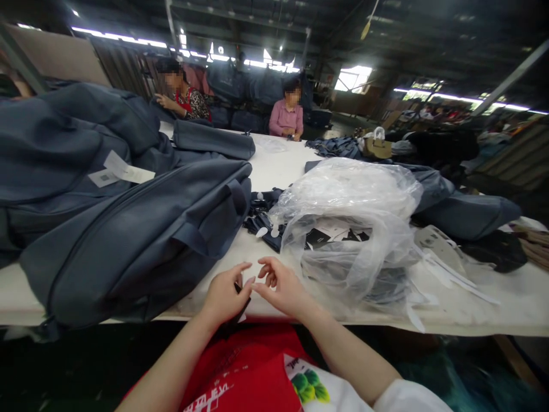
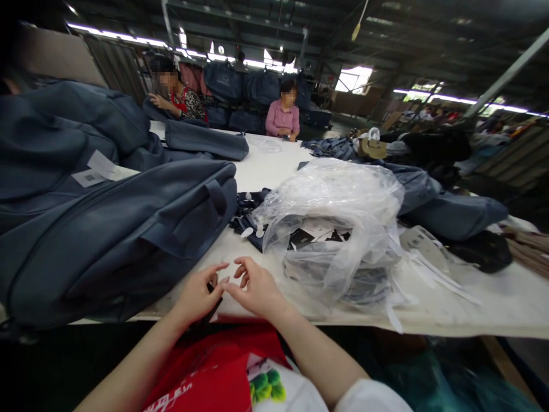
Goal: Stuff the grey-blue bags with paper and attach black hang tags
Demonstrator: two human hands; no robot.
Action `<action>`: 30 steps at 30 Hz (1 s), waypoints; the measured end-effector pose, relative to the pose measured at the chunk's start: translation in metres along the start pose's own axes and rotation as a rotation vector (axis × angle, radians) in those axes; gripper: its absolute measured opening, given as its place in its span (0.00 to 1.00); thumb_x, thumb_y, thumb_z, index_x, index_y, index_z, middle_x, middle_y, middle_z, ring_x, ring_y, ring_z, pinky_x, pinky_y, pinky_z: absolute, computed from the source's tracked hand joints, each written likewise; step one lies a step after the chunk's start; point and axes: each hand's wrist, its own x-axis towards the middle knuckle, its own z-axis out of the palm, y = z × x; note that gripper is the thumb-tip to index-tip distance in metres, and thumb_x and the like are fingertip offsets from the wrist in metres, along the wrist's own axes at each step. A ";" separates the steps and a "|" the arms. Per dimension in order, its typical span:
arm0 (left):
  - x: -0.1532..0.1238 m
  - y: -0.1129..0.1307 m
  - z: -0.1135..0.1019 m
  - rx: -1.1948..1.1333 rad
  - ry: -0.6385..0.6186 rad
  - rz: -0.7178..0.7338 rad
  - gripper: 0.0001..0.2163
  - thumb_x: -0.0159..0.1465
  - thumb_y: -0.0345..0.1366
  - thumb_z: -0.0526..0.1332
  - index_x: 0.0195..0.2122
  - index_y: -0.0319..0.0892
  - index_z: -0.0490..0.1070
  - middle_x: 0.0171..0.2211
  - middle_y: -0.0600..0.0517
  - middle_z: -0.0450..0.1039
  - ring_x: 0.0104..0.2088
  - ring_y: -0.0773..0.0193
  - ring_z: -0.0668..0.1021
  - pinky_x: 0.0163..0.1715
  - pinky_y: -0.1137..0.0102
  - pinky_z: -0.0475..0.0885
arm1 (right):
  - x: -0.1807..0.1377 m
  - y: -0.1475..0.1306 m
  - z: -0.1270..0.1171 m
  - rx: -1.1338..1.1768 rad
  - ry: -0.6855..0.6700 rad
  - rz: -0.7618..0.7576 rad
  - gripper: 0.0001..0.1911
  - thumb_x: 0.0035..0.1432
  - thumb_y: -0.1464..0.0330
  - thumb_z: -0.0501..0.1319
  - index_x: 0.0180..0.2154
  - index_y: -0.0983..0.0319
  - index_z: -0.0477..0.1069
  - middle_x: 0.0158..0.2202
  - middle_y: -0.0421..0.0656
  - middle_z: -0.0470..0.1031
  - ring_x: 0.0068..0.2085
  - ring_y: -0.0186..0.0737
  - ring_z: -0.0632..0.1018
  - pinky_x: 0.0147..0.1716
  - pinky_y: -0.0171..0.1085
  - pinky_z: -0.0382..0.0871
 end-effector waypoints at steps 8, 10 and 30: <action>-0.019 0.005 -0.018 -0.213 -0.001 -0.064 0.12 0.57 0.35 0.60 0.43 0.44 0.72 0.25 0.52 0.75 0.27 0.59 0.76 0.31 0.68 0.66 | 0.017 0.010 0.035 0.282 -0.057 0.095 0.11 0.57 0.62 0.60 0.31 0.63 0.72 0.25 0.40 0.75 0.26 0.33 0.74 0.29 0.32 0.68; -0.022 -0.001 -0.028 -0.366 0.002 -0.130 0.14 0.61 0.39 0.56 0.46 0.41 0.69 0.22 0.54 0.73 0.21 0.64 0.72 0.26 0.70 0.64 | 0.020 0.012 0.038 0.373 -0.045 0.120 0.13 0.59 0.60 0.57 0.31 0.64 0.71 0.24 0.40 0.74 0.25 0.32 0.73 0.28 0.32 0.68; -0.046 -0.019 -0.062 -0.293 0.140 -0.279 0.26 0.58 0.57 0.58 0.47 0.40 0.67 0.27 0.52 0.75 0.21 0.66 0.72 0.20 0.74 0.66 | 0.019 0.007 0.063 0.539 -0.663 0.144 0.20 0.50 0.54 0.67 0.34 0.66 0.75 0.25 0.36 0.71 0.25 0.27 0.69 0.28 0.29 0.62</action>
